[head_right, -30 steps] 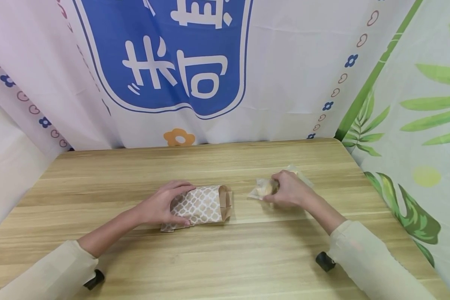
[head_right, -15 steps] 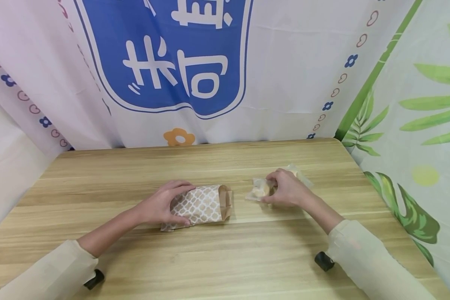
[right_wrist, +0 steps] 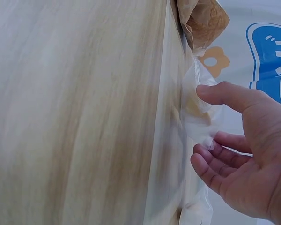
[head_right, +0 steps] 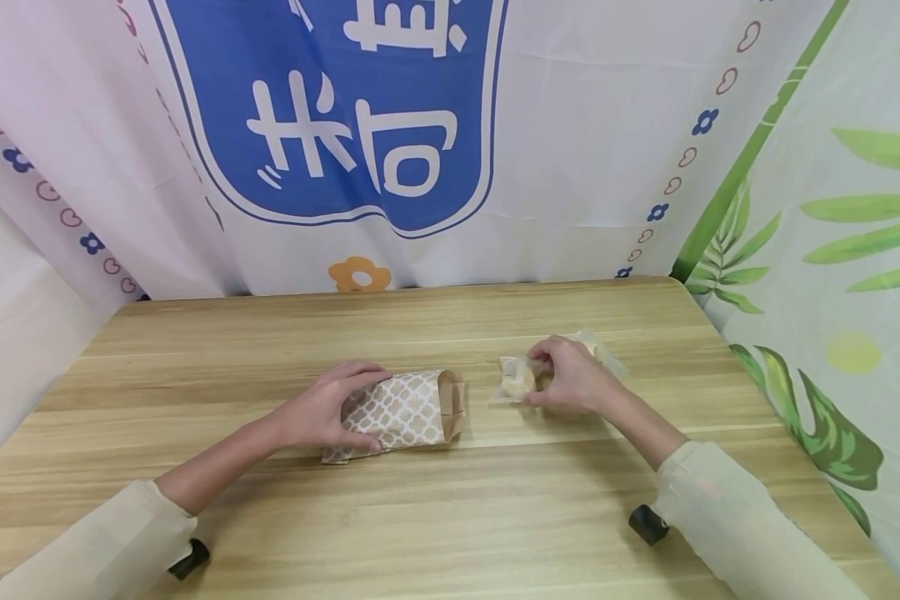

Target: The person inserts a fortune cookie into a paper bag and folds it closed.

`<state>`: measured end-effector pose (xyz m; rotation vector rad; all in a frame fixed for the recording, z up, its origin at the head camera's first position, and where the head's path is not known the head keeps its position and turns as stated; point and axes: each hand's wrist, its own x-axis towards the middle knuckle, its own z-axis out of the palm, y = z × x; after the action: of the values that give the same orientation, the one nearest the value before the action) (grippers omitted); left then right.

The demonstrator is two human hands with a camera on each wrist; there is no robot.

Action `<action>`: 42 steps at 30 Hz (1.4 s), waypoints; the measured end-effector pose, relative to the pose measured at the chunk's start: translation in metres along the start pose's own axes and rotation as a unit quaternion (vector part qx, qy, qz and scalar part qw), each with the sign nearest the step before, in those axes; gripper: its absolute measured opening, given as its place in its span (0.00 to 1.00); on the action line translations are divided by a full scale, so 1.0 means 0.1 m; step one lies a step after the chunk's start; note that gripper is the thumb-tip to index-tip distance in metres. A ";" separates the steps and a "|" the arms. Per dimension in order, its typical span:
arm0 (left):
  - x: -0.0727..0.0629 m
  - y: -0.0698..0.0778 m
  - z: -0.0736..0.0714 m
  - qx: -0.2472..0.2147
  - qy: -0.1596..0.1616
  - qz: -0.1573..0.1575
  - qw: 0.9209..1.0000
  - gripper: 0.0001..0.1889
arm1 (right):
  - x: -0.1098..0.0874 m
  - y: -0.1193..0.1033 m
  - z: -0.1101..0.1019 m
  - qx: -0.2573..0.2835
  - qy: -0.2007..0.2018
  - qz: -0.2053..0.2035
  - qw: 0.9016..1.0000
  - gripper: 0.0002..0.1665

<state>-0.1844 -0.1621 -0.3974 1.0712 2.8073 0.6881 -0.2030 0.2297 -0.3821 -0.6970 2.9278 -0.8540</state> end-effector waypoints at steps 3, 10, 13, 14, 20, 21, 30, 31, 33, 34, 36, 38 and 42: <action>0.00 0.00 0.00 0.003 0.002 0.004 1.000 0.53 | 0.00 0.00 0.00 0.001 0.001 -0.005 1.000 0.35; 0.00 0.00 0.00 0.004 0.003 0.008 1.000 0.52 | 0.01 -0.05 0.01 0.023 -0.005 -0.013 1.000 0.35; 0.01 0.00 0.00 0.005 0.003 0.007 1.000 0.52 | 0.01 -0.07 0.01 0.036 -0.006 -0.019 0.999 0.35; 0.01 0.00 0.00 0.005 0.004 0.009 1.000 0.52 | 0.01 -0.08 0.01 0.038 -0.007 -0.021 0.999 0.35; 0.01 -0.01 0.00 0.004 0.006 0.012 1.000 0.52 | 0.01 -0.11 0.01 0.050 -0.009 -0.031 0.998 0.35; 0.01 -0.01 0.00 0.004 0.006 0.012 1.000 0.52 | 0.01 -0.11 0.01 0.052 -0.010 -0.031 0.998 0.35; 0.01 -0.02 0.01 0.002 0.004 0.010 1.000 0.52 | 0.01 -0.13 0.03 0.064 -0.011 -0.041 0.997 0.36; 0.01 -0.01 0.01 0.002 0.004 0.010 1.000 0.52 | 0.01 -0.13 0.04 0.066 -0.012 -0.042 0.997 0.36; 0.01 -0.01 0.01 0.002 0.004 0.009 1.000 0.52 | 0.00 -0.13 0.05 0.067 -0.012 -0.045 0.997 0.36; 0.01 -0.01 0.01 0.002 0.004 0.009 1.000 0.52 | 0.00 -0.14 0.06 0.068 -0.012 -0.045 0.997 0.35; 0.00 -0.01 0.01 0.003 0.004 0.009 1.000 0.52 | 0.00 -0.15 0.07 0.069 -0.015 -0.047 0.996 0.35; 0.00 -0.01 0.01 0.004 0.005 0.009 1.000 0.52 | 0.01 -0.16 0.07 0.071 -0.020 -0.048 0.996 0.36; 0.00 -0.01 0.01 0.003 0.006 0.010 1.000 0.52 | 0.03 -0.18 0.09 0.081 -0.031 -0.051 0.995 0.37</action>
<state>-0.1851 -0.1622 -0.3986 1.1010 2.8149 0.6897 -0.1967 0.2104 -0.3805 -0.8501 2.7506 -1.0433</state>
